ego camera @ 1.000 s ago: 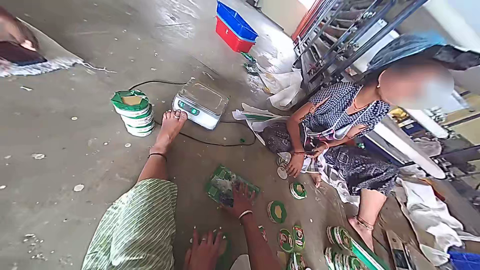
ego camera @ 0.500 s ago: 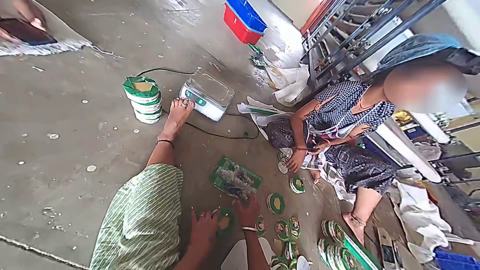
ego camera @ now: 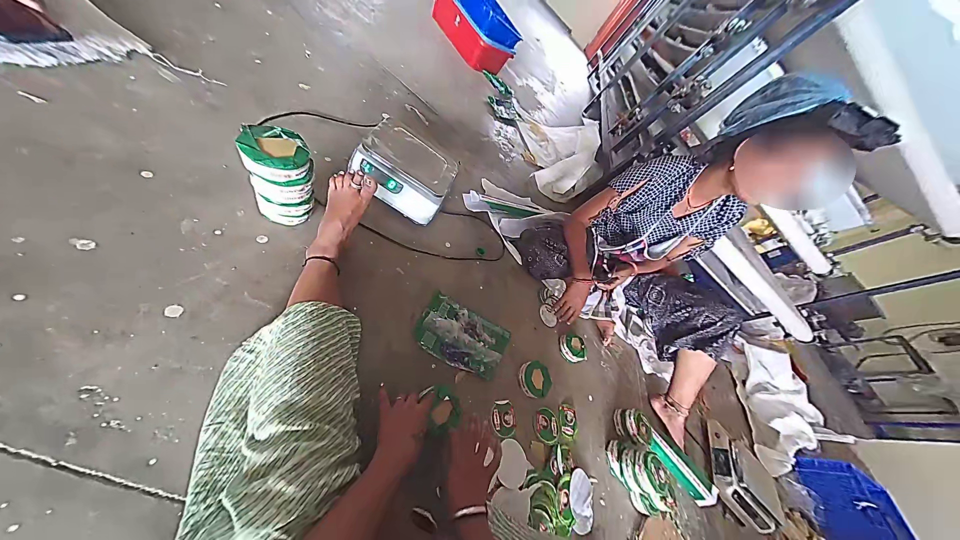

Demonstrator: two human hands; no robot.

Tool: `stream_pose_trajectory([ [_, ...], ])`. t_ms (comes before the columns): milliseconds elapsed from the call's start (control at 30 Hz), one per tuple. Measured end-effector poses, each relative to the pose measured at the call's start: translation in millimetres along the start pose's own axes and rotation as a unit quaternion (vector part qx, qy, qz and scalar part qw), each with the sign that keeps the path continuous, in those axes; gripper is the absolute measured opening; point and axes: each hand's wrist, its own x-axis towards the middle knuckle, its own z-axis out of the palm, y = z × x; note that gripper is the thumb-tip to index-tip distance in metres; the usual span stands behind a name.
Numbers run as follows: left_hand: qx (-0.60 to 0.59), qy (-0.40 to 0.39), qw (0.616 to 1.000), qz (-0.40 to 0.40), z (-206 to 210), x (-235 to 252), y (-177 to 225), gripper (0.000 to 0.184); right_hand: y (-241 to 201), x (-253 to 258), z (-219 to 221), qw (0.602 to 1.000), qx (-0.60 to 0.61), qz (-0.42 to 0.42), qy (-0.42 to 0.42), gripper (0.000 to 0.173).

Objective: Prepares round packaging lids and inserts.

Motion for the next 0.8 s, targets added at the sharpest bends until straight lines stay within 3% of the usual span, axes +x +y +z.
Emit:
stream_pose_trajectory([
  [133,-0.035,0.011,0.999,-0.002,-1,-3,-2,0.038,-8,3,-23,0.996,0.035,0.057,-0.052,0.043],
  [233,-0.124,0.061,0.990,-0.004,-18,-27,3,0.038,3,33,-22,0.996,0.001,0.073,-0.050,0.053],
  [333,-0.062,-0.024,0.998,0.002,-75,-90,35,0.043,0,14,-5,1.000,-0.019,0.010,-0.014,0.052],
  [400,-0.077,0.022,0.997,0.011,-90,-100,40,0.041,-9,-10,1,0.999,-0.028,-0.018,-0.002,0.048],
  [500,-0.196,0.189,0.962,0.028,-63,-61,21,0.037,-16,-21,10,0.994,0.008,-0.062,0.094,0.039],
  [600,-0.221,0.168,0.961,0.012,-59,-52,16,0.039,-17,-20,14,0.986,-0.005,-0.112,0.125,0.054],
  [733,-0.220,0.145,0.965,-0.002,-54,-39,5,0.037,-20,-4,-1,0.983,0.026,-0.103,0.152,0.037],
  [800,-0.218,0.122,0.968,-0.017,-25,-7,-19,0.040,-20,8,2,0.978,0.016,-0.130,0.165,0.047],
])
